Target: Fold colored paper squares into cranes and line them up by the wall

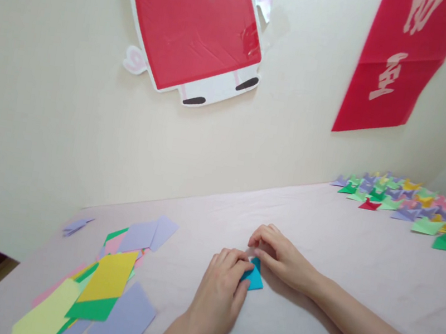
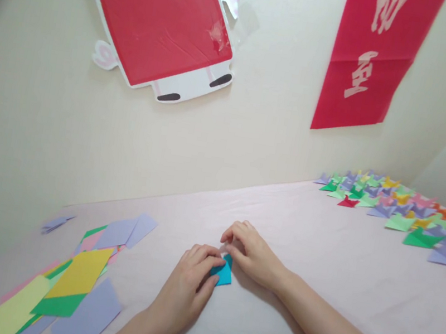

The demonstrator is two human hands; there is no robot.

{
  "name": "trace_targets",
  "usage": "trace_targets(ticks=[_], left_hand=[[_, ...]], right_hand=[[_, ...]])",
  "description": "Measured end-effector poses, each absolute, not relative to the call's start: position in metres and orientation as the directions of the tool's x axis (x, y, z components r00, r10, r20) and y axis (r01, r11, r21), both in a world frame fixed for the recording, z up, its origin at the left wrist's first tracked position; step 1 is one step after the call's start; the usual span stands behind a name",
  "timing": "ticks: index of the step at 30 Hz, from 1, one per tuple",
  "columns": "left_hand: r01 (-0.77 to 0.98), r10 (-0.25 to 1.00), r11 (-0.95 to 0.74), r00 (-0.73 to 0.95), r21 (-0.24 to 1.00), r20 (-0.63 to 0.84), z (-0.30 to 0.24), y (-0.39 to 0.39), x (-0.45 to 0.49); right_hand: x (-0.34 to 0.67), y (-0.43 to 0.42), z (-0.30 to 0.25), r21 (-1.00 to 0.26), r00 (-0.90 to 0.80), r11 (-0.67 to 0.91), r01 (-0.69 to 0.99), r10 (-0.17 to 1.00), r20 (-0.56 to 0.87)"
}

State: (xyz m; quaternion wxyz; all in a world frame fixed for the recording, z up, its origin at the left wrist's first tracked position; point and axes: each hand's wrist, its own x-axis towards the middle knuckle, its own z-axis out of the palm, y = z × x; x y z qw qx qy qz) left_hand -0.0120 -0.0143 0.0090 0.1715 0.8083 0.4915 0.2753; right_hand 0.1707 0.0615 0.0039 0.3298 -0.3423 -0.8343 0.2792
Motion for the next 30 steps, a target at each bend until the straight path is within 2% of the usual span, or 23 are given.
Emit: trace_targets(ticks=[4, 10, 18, 23, 30], left_hand=[[0.762, 0.900, -0.436, 0.370, 0.479, 0.231, 0.011, -0.018, -0.012], [0.821, 0.917, -0.396, 0.337, 0.412, 0.211, 0.011, -0.025, -0.012], [0.827, 0.915, -0.402, 0.352, 0.393, 0.195, 0.013, -0.029, -0.012], [0.834, 0.912, -0.410, 0.368, 0.370, 0.183, 0.018, -0.028, -0.012], [0.838, 0.904, -0.427, 0.393, 0.339, 0.166, 0.019, -0.025, -0.014]], right_hand=[[0.173, 0.053, 0.011, -0.711, -0.648, 0.617, 0.339, 0.701, 0.299], [0.174, 0.044, 0.020, -0.653, -0.763, 0.668, 0.357, 0.612, 0.209], [0.176, 0.046, 0.018, -0.568, -0.802, 0.764, 0.305, 0.527, 0.279], [0.175, 0.048, 0.015, -0.562, -0.798, 0.773, 0.294, 0.522, 0.300], [0.176, 0.048, 0.015, -0.619, -0.776, 0.729, 0.292, 0.559, 0.293]])
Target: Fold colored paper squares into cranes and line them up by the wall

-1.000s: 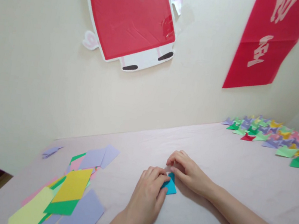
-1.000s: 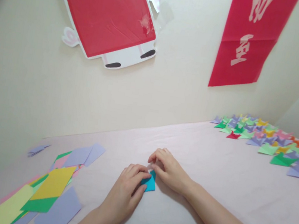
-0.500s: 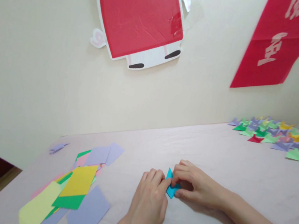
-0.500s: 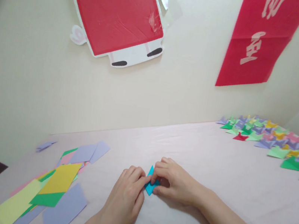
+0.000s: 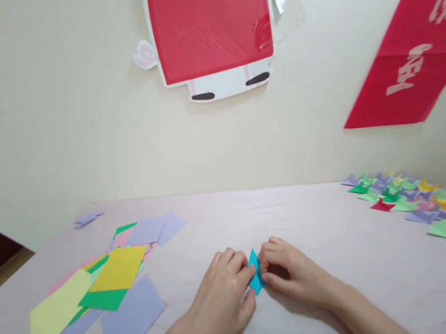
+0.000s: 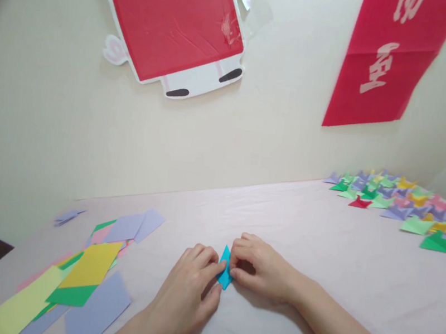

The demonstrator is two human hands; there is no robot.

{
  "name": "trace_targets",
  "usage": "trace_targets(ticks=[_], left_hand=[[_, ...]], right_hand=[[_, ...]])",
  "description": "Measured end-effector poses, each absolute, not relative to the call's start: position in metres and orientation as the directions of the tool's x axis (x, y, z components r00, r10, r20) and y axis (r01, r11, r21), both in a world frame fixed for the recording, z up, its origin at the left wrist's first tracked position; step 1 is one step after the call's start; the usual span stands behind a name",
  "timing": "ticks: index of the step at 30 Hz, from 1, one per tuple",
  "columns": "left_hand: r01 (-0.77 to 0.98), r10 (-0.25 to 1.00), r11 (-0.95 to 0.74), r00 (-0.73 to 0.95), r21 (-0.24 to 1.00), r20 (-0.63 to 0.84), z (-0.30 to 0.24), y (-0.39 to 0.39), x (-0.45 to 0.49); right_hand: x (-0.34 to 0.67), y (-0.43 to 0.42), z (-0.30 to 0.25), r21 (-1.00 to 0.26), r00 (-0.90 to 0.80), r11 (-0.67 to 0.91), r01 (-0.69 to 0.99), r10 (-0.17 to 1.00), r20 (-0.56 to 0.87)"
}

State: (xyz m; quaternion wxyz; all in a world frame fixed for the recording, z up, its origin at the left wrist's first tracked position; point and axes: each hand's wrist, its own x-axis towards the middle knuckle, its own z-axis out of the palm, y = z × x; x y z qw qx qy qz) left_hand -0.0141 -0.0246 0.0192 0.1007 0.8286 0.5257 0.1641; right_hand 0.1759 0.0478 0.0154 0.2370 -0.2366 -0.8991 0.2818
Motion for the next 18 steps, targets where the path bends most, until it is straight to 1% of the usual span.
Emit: trace_targets(ticks=[6, 11, 18], left_hand=[[0.828, 0.897, -0.441, 0.416, 0.347, 0.148, 0.0215, -0.0224, -0.0162], [0.823, 0.896, -0.440, 0.429, 0.360, 0.113, 0.0255, -0.0205, -0.0183], [0.824, 0.892, -0.443, 0.443, 0.354, 0.087, 0.0237, -0.0173, -0.0184]], right_hand=[[0.1782, 0.0462, 0.0191, -0.627, -0.792, 0.719, 0.300, 0.554, 0.257], [0.1779, 0.0471, 0.0188, -0.626, -0.799, 0.724, 0.290, 0.544, 0.259], [0.1773, 0.0515, 0.0128, -0.682, -0.802, 0.705, 0.194, 0.514, 0.303]])
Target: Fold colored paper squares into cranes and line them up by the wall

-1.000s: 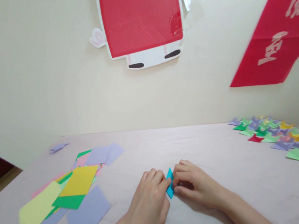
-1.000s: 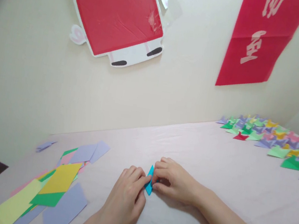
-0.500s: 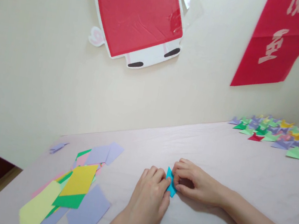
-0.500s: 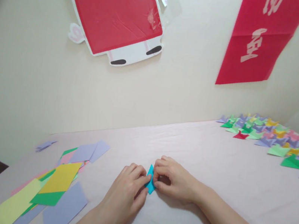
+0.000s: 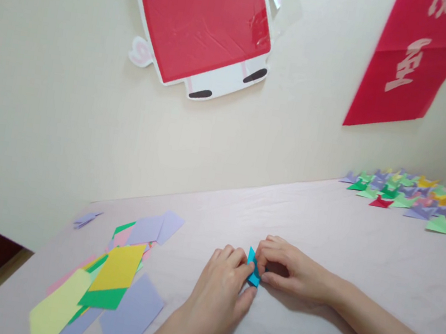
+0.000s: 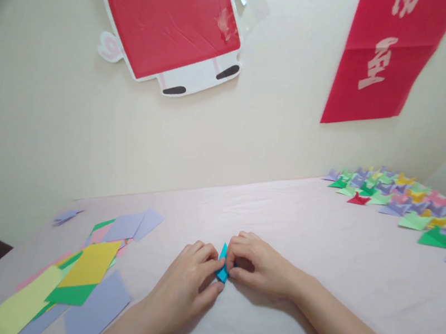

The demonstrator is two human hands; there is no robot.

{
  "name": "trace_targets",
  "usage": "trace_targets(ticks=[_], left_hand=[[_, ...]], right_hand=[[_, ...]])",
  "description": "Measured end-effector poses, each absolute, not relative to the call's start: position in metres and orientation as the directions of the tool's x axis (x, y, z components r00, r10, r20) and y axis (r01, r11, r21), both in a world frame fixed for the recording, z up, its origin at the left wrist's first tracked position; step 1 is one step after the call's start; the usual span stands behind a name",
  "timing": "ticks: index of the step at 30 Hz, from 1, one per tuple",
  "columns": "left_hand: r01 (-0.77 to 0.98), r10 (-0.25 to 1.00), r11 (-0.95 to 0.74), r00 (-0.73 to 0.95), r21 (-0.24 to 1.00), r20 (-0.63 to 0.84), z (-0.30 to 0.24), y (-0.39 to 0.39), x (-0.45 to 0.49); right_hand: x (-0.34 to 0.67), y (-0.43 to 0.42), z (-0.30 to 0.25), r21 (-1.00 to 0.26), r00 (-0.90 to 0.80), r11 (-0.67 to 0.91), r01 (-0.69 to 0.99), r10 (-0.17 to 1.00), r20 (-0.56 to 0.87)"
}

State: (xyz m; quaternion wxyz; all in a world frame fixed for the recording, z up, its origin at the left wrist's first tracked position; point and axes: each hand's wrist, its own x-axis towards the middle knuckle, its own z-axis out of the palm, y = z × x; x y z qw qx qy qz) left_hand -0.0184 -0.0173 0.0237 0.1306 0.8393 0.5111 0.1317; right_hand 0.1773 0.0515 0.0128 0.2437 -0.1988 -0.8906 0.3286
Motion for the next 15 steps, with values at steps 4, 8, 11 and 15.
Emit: trace_targets(ticks=[4, 8, 11, 15], left_hand=[[0.833, 0.889, -0.455, 0.444, 0.315, 0.110, 0.0195, -0.0140, -0.0176], [0.838, 0.874, -0.485, 0.452, 0.250, 0.179, 0.0161, -0.0131, -0.0134], [0.837, 0.847, -0.518, 0.474, 0.177, 0.240, 0.0169, -0.0136, -0.0098], [0.767, 0.752, -0.630, 0.564, 0.122, 0.343, 0.0181, -0.0129, -0.0104]], right_hand=[[0.1775, 0.0527, 0.0118, -0.695, -0.798, 0.693, 0.194, 0.524, 0.299], [0.1773, 0.0534, 0.0129, -0.707, -0.802, 0.684, 0.183, 0.520, 0.295], [0.1776, 0.0543, 0.0117, -0.703, -0.786, 0.682, 0.201, 0.541, 0.300], [0.1779, 0.0562, 0.0070, -0.666, -0.767, 0.708, 0.234, 0.555, 0.321]])
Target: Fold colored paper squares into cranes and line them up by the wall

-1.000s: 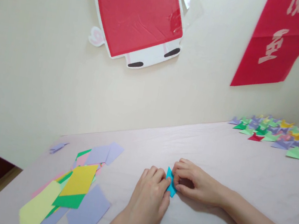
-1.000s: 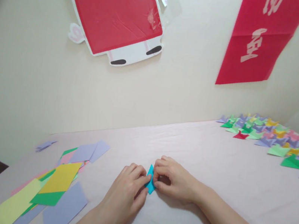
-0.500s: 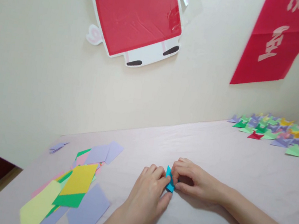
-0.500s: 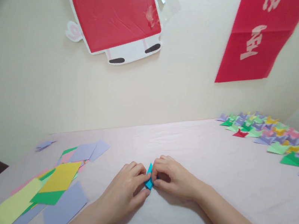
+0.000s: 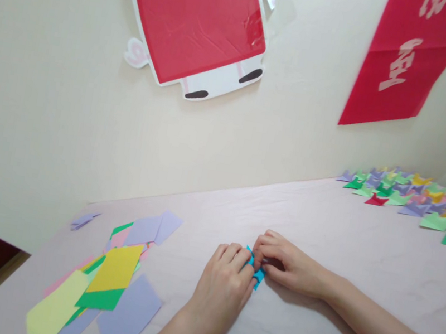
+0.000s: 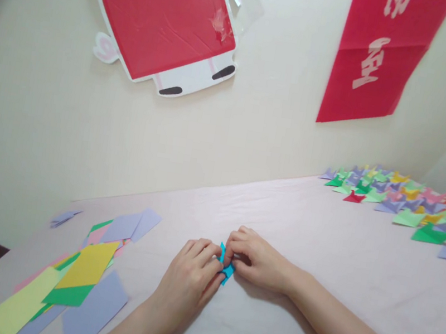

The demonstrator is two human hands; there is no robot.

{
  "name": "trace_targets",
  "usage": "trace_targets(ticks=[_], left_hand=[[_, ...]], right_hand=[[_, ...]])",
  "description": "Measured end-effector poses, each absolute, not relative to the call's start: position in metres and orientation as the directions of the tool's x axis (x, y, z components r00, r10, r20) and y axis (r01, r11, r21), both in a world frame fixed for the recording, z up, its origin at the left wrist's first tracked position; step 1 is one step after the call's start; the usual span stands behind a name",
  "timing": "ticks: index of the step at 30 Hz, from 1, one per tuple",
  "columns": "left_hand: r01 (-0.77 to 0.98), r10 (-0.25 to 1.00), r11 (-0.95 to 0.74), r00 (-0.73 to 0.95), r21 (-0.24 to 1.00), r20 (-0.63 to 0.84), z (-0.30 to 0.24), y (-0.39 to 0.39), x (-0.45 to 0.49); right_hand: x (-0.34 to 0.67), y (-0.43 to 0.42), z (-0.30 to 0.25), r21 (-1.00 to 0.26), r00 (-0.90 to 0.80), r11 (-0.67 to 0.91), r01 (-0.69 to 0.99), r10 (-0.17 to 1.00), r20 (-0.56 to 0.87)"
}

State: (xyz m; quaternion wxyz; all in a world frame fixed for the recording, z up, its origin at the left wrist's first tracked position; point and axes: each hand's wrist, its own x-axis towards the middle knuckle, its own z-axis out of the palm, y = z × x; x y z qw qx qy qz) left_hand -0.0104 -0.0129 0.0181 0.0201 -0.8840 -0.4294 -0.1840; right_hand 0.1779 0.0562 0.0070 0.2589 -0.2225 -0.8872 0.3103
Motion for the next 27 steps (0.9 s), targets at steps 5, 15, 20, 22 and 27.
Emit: trace_targets(ticks=[5, 15, 20, 22, 27], left_hand=[[0.710, 0.690, -0.693, 0.605, 0.123, 0.396, 0.014, -0.011, -0.014], [0.794, 0.834, -0.542, 0.467, 0.276, 0.294, 0.003, -0.007, -0.010], [0.835, 0.853, -0.507, 0.451, 0.214, 0.262, 0.002, 0.000, -0.005], [0.844, 0.853, -0.502, 0.447, 0.191, 0.269, 0.003, 0.003, -0.002], [0.837, 0.860, -0.487, 0.410, 0.251, 0.304, 0.003, 0.007, 0.001]], right_hand=[[0.179, 0.058, 0.003, -0.651, -0.762, 0.715, 0.255, 0.563, 0.320], [0.182, 0.064, 0.007, -0.663, -0.786, 0.703, 0.257, 0.551, 0.279], [0.183, 0.067, 0.007, -0.684, -0.782, 0.680, 0.265, 0.566, 0.260], [0.185, 0.068, 0.007, -0.691, -0.785, 0.671, 0.270, 0.569, 0.246], [0.188, 0.070, 0.008, -0.728, -0.788, 0.633, 0.263, 0.576, 0.216]])
